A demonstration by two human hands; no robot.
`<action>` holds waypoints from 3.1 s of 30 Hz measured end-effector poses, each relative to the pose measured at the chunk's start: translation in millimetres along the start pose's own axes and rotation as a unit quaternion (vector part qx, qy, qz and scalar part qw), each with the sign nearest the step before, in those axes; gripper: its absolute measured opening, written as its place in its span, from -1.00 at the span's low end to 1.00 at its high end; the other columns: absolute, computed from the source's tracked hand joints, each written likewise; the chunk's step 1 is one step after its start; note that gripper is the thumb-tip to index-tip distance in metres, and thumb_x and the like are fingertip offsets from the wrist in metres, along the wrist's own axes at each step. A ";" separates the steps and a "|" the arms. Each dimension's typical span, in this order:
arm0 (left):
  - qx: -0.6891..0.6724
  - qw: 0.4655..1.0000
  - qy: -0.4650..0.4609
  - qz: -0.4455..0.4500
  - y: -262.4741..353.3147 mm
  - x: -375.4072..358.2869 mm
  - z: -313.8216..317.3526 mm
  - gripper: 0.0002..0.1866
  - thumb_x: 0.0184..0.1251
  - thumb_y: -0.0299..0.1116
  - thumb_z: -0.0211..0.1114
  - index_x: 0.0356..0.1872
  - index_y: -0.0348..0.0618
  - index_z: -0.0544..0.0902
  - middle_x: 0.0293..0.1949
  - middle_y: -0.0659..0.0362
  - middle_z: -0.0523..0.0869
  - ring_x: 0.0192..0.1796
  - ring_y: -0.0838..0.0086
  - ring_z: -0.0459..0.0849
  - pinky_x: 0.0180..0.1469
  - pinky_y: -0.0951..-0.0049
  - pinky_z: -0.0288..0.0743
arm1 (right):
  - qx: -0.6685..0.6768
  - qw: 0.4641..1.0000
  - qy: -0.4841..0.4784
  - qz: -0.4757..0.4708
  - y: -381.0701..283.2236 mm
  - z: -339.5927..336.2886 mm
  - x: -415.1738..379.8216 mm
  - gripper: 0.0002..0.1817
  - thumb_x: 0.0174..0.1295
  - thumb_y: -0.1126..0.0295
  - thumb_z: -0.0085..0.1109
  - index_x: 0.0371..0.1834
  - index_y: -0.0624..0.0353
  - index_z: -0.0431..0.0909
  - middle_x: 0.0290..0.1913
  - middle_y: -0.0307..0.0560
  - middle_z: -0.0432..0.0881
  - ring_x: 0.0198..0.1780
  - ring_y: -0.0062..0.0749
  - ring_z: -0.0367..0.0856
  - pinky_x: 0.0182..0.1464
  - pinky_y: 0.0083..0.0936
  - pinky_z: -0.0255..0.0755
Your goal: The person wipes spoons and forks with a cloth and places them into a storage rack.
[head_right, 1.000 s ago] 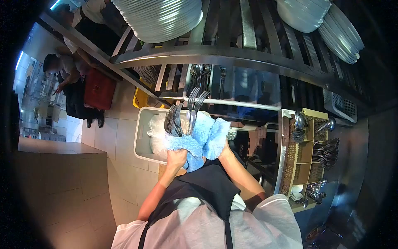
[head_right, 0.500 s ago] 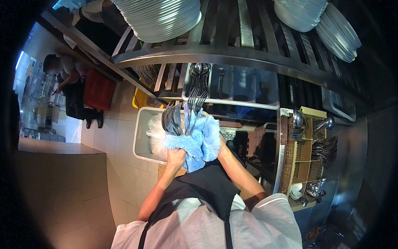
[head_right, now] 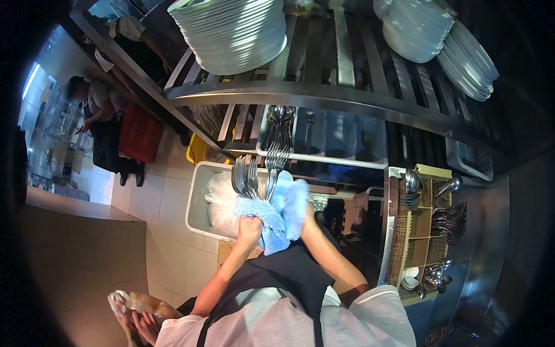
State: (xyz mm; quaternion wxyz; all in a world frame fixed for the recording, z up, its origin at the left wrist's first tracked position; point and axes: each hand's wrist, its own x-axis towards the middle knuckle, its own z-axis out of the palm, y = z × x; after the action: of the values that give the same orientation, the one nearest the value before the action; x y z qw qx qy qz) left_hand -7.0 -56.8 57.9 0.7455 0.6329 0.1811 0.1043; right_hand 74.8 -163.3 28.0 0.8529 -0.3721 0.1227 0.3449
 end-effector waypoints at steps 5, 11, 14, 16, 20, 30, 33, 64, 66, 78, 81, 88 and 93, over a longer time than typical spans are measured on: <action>0.084 0.996 0.012 -0.018 -35.3 6.1 -0.5 -0.88 0.02 -0.55 0.01 -0.48 -0.33 0.53 -0.53 0.20 0.57 -0.46 0.56 0.48 -0.40 0.50 0.35 | -0.236 0.966 0.000 -0.108 25.3 -10.0 5.3 -0.82 0.11 0.38 0.02 -0.33 0.26 0.51 -0.39 -0.19 0.57 -0.37 -0.54 0.46 -0.37 -0.51 0.33; 0.066 0.993 0.036 -0.097 -39.9 -6.6 0.2 -0.88 0.10 -0.53 0.02 -0.38 -0.29 0.52 -0.45 0.26 0.54 -0.42 0.63 0.46 -0.37 0.57 0.33 | -0.285 0.952 0.100 -0.048 7.0 -51.3 67.0 -0.85 0.13 0.47 -0.06 -0.31 0.25 0.51 -0.37 -0.12 0.57 -0.43 -0.48 0.51 -0.39 -0.54 0.38; 0.024 0.993 0.051 -0.101 -48.8 -7.5 -9.3 -0.87 0.08 -0.53 0.03 -0.38 -0.32 0.54 -0.44 0.24 0.57 -0.38 0.60 0.49 -0.31 0.56 0.35 | -0.214 0.972 0.089 -0.023 -16.4 -76.9 105.7 -0.84 0.14 0.49 -0.08 -0.26 0.28 0.48 -0.38 -0.11 0.57 -0.38 -0.42 0.55 -0.37 -0.46 0.46; -0.007 0.993 0.057 -0.098 -34.8 -10.8 -9.1 -0.86 0.06 -0.52 0.04 -0.40 -0.33 0.55 -0.42 0.21 0.58 -0.36 0.55 0.52 -0.27 0.54 0.38 | -0.213 0.975 0.063 -0.006 -41.9 -80.4 130.6 -0.81 0.19 0.42 -0.12 -0.25 0.26 0.46 -0.35 -0.06 0.56 -0.36 -0.36 0.56 -0.33 -0.38 0.48; -0.045 0.987 0.062 -0.140 -47.4 -9.7 -20.7 -0.78 0.08 -0.51 0.01 -0.23 -0.33 0.48 -0.33 0.18 0.56 -0.27 0.50 0.52 -0.17 0.50 0.37 | -0.050 0.987 0.005 0.154 -62.1 -82.2 148.1 -0.56 0.28 0.06 -0.35 -0.11 0.18 0.38 -0.21 -0.04 0.54 -0.23 -0.24 0.55 -0.13 -0.22 0.45; -0.087 0.987 -0.053 -0.122 -37.2 5.9 -33.0 -0.71 0.07 -0.53 -0.01 -0.13 -0.31 0.44 -0.22 0.18 0.54 -0.14 0.48 0.48 -0.04 0.50 0.31 | -0.079 0.994 -0.025 0.077 -9.5 -10.3 26.7 -0.72 0.26 0.37 -0.30 -0.10 0.26 0.36 -0.15 -0.01 0.48 -0.14 -0.33 0.51 -0.08 -0.38 0.43; -0.049 0.985 -0.093 -0.139 -28.2 6.3 -26.6 -0.69 0.07 -0.55 0.00 -0.10 -0.29 0.43 -0.21 0.19 0.53 -0.15 0.48 0.49 -0.04 0.47 0.33 | -0.234 0.969 -0.020 -0.077 5.7 -3.4 20.6 -0.80 0.15 0.50 -0.05 -0.15 0.27 0.42 -0.23 -0.14 0.52 -0.24 -0.53 0.48 -0.16 -0.55 0.38; -0.018 0.996 -0.064 -0.052 8.4 -8.5 -6.2 -0.78 0.04 -0.58 0.01 -0.26 -0.31 0.51 -0.32 0.22 0.57 -0.27 0.56 0.50 -0.18 0.53 0.36 | -0.005 0.997 -0.003 -0.080 -8.5 10.2 -17.2 -0.76 0.10 0.60 -0.05 -0.13 0.23 0.38 -0.25 -0.14 0.55 -0.21 -0.44 0.54 -0.09 -0.49 0.42; -0.002 0.997 -0.064 -0.042 7.9 -7.9 -4.0 -0.79 0.04 -0.58 0.01 -0.27 -0.31 0.51 -0.33 0.22 0.57 -0.28 0.56 0.50 -0.18 0.53 0.36 | 0.022 0.998 -0.014 -0.061 -5.4 4.7 -14.8 -0.75 0.10 0.61 -0.06 -0.12 0.22 0.37 -0.24 -0.13 0.55 -0.22 -0.42 0.54 -0.08 -0.47 0.43; 0.046 0.996 -0.068 -0.022 13.0 -10.8 1.9 -0.82 0.01 -0.54 0.10 -0.30 -0.28 0.52 -0.38 0.23 0.57 -0.31 0.57 0.50 -0.22 0.54 0.37 | -0.100 0.988 0.000 -0.120 -18.5 6.3 -14.2 -0.78 -0.01 0.62 0.13 -0.25 0.32 0.43 -0.31 -0.12 0.56 -0.32 -0.52 0.53 -0.26 -0.57 0.44; 0.067 0.994 -0.078 -0.032 16.5 -12.3 1.6 -0.81 0.01 -0.56 0.07 -0.30 -0.29 0.52 -0.36 0.22 0.56 -0.31 0.56 0.50 -0.22 0.53 0.36 | -0.095 0.987 0.023 -0.125 -20.0 9.1 -12.7 -0.78 0.01 0.61 0.11 -0.23 0.30 0.43 -0.29 -0.14 0.55 -0.30 -0.52 0.53 -0.26 -0.58 0.44; 0.000 0.993 -0.081 -0.081 14.9 -13.1 2.6 -0.81 0.01 -0.60 0.04 -0.31 -0.29 0.52 -0.33 0.19 0.57 -0.30 0.54 0.51 -0.22 0.53 0.36 | -0.090 0.988 -0.026 -0.123 -13.9 19.3 -15.4 -0.82 0.08 0.49 0.09 -0.23 0.22 0.47 -0.30 -0.20 0.55 -0.30 -0.56 0.50 -0.25 -0.57 0.40; 0.069 0.992 -0.057 -0.092 12.6 -11.2 2.5 -0.84 0.01 -0.59 0.04 -0.34 -0.29 0.52 -0.39 0.22 0.56 -0.33 0.57 0.49 -0.25 0.55 0.35 | -0.285 0.939 0.084 -0.176 -17.1 23.4 1.7 -0.87 0.02 0.48 0.17 -0.36 0.27 0.53 -0.38 -0.19 0.58 -0.35 -0.60 0.50 -0.27 -0.61 0.35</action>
State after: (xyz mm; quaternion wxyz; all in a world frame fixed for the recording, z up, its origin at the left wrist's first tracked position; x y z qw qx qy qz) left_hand -15.3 -61.1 72.1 0.7153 0.6685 0.2032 -0.0137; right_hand 86.5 -153.9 52.8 0.7450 -0.6426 0.0227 0.1775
